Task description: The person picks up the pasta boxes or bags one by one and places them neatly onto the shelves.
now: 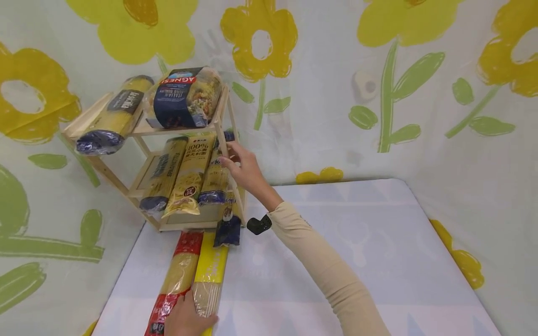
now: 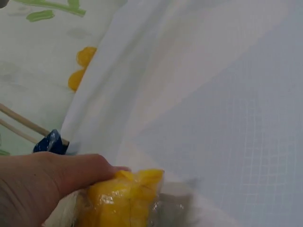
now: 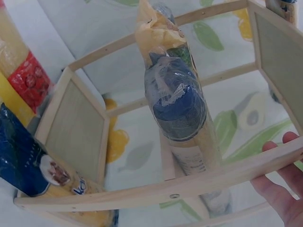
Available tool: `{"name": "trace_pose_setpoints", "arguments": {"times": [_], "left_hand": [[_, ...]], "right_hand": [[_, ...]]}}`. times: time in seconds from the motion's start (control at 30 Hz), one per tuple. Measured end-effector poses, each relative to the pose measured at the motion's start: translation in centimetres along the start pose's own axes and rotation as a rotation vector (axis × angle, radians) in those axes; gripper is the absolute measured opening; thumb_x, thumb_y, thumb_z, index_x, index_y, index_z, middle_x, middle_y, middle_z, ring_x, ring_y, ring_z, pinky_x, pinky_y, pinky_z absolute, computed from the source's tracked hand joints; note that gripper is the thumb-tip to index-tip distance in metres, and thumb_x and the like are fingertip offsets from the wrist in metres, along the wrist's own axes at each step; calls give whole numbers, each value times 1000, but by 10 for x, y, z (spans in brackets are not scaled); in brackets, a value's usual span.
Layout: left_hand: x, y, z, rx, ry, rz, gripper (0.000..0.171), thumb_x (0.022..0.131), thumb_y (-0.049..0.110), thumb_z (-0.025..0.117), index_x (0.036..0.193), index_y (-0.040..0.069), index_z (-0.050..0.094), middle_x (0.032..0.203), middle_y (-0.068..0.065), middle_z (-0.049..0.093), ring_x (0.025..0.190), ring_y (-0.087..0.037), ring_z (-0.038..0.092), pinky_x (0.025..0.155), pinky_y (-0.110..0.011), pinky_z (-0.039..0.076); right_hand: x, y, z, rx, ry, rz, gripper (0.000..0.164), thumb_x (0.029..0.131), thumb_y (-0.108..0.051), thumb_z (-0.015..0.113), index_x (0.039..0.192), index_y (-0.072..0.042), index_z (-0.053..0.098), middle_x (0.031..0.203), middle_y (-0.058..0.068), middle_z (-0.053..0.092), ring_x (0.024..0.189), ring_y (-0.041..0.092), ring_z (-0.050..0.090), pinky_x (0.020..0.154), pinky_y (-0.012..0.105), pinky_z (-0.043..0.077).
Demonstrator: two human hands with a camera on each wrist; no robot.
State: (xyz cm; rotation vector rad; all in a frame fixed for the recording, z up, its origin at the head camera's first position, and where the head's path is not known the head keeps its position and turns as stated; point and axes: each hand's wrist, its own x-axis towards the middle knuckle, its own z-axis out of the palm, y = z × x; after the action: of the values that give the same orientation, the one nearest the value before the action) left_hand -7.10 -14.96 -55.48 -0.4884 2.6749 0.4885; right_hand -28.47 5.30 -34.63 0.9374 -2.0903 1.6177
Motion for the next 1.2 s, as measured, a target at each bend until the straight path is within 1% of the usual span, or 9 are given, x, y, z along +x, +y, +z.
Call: {"name": "trace_pose_setpoints", "arguments": {"times": [0.1,0.27,0.37,0.53,0.67,0.93,1.0,1.1,1.2], "left_hand": [[2,-5,0,-67,-15,-22,98,51,49,89,117,-9,45,93,-19,49,78,-32,48,78,-52,46],[-2,-8,-4,-206,9,-27,86,55,33,91,116,-6,46,94,-15,53,76,-28,49,75,-49,44],[-4,-10,-9,-251,0,-34,89,55,32,91,120,-6,44,96,-15,56,77,-28,51,74,-50,45],[-2,-15,-22,-284,-54,-80,104,57,37,90,133,-6,35,106,-22,53,84,-34,51,76,-51,46],[-6,-21,-31,-341,-59,-102,105,56,32,91,135,-5,34,112,-25,50,88,-37,50,79,-54,44],[-17,-41,-41,-404,-58,15,100,53,28,92,129,-7,40,119,-31,53,90,-32,56,81,-51,46],[-19,-42,-42,-421,-65,8,102,52,29,93,130,-8,38,120,-33,50,92,-34,55,81,-51,45],[-22,-45,-45,-431,-23,36,99,52,27,92,128,-9,41,116,-33,54,88,-32,58,78,-49,47],[-24,-51,-50,-439,-11,44,97,52,28,92,126,-9,42,111,-31,58,83,-29,60,73,-46,48]], "right_hand": [[-1,-1,2,-6,7,12,29,95,-8,57,122,0,53,93,17,65,83,28,65,81,35,50],[0,-1,2,6,6,33,30,95,-9,57,124,-1,53,95,18,64,84,26,65,81,34,51],[-1,0,1,8,-1,32,29,96,-9,56,123,-1,52,96,20,64,84,27,65,81,32,50],[-1,1,1,2,0,19,27,96,-9,56,121,-1,53,95,23,63,84,29,64,82,37,50],[-1,0,0,3,-1,10,26,96,-9,56,120,-1,53,94,23,63,83,27,64,82,35,50],[0,-1,-1,-15,3,4,26,96,-7,56,120,0,53,93,21,64,82,23,64,82,30,49],[0,-2,-1,-16,9,4,25,95,-7,56,120,0,53,92,21,64,82,22,64,82,31,49],[0,-3,-1,-4,7,6,25,95,-7,56,120,0,54,93,23,63,82,23,64,83,31,49],[0,-2,0,4,-3,8,26,95,-7,56,120,1,53,94,24,63,83,25,64,83,31,49]]}}
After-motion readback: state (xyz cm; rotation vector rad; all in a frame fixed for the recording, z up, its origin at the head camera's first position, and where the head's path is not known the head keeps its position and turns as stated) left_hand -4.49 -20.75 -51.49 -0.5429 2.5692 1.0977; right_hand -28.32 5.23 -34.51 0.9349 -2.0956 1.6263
